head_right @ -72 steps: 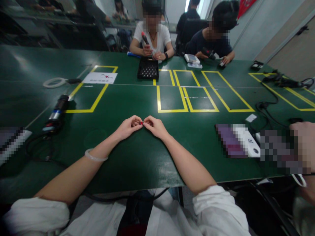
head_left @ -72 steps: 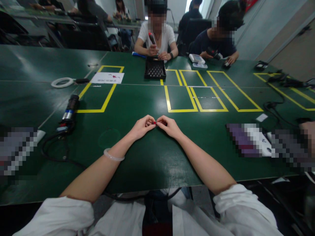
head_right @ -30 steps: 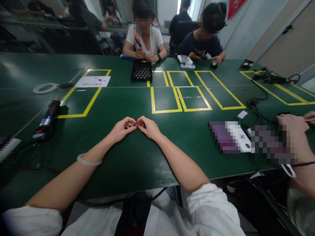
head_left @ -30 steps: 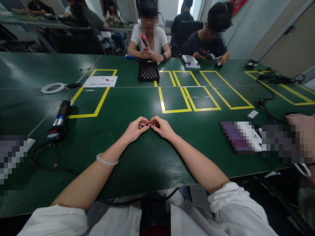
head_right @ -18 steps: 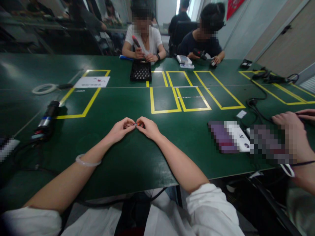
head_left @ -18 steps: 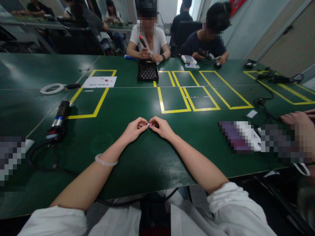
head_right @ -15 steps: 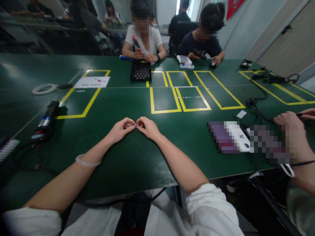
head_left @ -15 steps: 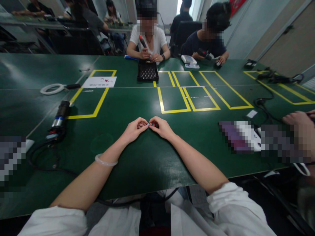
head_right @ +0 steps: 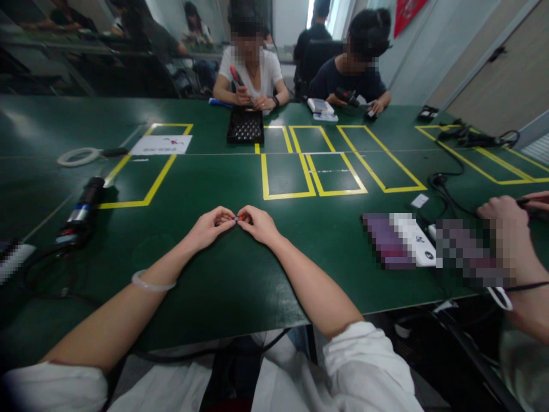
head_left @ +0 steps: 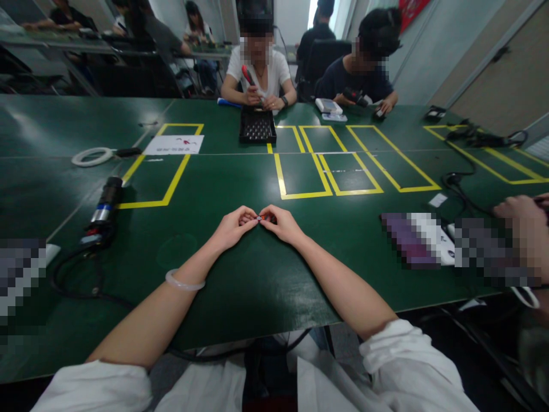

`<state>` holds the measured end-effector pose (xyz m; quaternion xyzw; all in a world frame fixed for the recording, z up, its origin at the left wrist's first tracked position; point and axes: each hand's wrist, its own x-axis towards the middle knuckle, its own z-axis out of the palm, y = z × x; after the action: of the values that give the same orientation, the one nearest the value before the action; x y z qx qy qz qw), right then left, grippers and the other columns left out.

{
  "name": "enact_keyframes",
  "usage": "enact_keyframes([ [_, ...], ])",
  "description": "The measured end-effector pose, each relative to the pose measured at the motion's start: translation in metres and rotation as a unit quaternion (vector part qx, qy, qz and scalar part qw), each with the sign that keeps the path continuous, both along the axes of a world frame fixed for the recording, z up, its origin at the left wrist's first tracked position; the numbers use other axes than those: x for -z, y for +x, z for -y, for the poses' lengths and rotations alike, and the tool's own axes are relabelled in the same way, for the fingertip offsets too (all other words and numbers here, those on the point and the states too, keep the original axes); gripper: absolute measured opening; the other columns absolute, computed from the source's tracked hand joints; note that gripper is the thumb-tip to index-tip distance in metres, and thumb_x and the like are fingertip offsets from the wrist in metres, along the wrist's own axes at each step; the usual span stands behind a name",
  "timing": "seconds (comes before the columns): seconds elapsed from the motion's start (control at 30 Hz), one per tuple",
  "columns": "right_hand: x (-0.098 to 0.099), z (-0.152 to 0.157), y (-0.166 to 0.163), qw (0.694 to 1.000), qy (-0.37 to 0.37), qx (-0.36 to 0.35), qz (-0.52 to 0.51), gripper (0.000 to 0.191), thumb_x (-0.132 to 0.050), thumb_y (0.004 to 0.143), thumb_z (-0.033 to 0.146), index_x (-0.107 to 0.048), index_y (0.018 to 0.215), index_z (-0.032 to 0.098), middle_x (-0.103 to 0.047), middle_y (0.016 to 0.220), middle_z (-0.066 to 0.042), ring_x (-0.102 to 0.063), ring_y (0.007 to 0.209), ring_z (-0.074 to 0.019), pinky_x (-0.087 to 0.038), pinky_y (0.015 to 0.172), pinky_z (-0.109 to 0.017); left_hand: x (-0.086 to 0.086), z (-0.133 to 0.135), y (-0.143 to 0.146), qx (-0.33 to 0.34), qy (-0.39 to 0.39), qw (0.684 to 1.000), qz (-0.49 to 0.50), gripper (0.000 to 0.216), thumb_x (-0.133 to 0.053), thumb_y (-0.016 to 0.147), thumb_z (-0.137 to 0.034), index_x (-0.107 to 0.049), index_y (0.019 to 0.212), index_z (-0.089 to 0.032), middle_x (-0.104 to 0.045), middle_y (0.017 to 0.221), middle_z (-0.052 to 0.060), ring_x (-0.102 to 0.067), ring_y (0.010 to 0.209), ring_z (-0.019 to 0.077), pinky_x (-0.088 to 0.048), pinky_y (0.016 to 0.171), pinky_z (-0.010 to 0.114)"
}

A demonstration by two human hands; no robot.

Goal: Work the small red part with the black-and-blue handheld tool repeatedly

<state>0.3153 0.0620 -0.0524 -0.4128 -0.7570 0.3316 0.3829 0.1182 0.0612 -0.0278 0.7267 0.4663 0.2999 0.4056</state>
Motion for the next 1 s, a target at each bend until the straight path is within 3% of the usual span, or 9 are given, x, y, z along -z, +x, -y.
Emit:
enact_keyframes([
  [0.47, -0.004, 0.001, -0.003, 0.997, -0.050, 0.005, -0.059, 0.018, -0.061, 0.082, 0.032, -0.061, 0.094, 0.018, -0.061, 0.077, 0.001, -0.052, 0.066, -0.0110, -0.043, 0.065, -0.024, -0.006, 0.001, -0.006, 0.016, 0.018, 0.998, -0.052, 0.035, -0.054, 0.085, -0.049, -0.061, 0.101, -0.018, -0.067, 0.096, 0.005, -0.063, 0.086, 0.0189, -0.048, 0.078, 0.032],
  [0.67, -0.005, 0.001, -0.003, 0.992, -0.080, 0.015, -0.095, 0.023, -0.061, 0.081, 0.035, -0.060, 0.094, 0.017, -0.059, 0.075, 0.001, -0.050, 0.064, -0.0106, -0.042, 0.062, -0.024, -0.009, 0.001, -0.013, 0.069, 0.018, 0.994, -0.086, 0.039, -0.053, 0.085, -0.049, -0.061, 0.110, -0.020, -0.065, 0.106, 0.007, -0.063, 0.095, 0.0205, -0.050, 0.086, 0.034],
  [0.87, -0.005, 0.002, -0.002, 0.992, -0.083, 0.012, -0.094, 0.023, -0.062, 0.080, 0.035, -0.059, 0.094, 0.017, -0.057, 0.074, 0.002, -0.049, 0.064, -0.0107, -0.042, 0.063, -0.024, -0.023, 0.010, -0.041, 0.138, 0.042, 0.972, -0.185, 0.045, -0.050, 0.086, -0.052, -0.061, 0.122, -0.026, -0.058, 0.121, 0.007, -0.057, 0.112, 0.0240, -0.044, 0.100, 0.037],
  [1.0, -0.005, 0.002, -0.002, 0.992, -0.080, 0.007, -0.100, 0.022, -0.062, 0.080, 0.034, -0.059, 0.093, 0.017, -0.057, 0.074, 0.002, -0.050, 0.063, -0.0109, -0.042, 0.063, -0.025, -0.025, 0.025, -0.074, 0.113, 0.084, 0.951, -0.275, 0.052, -0.048, 0.087, -0.054, -0.056, 0.131, -0.029, -0.054, 0.133, 0.008, -0.049, 0.123, 0.0289, -0.038, 0.107, 0.043],
])
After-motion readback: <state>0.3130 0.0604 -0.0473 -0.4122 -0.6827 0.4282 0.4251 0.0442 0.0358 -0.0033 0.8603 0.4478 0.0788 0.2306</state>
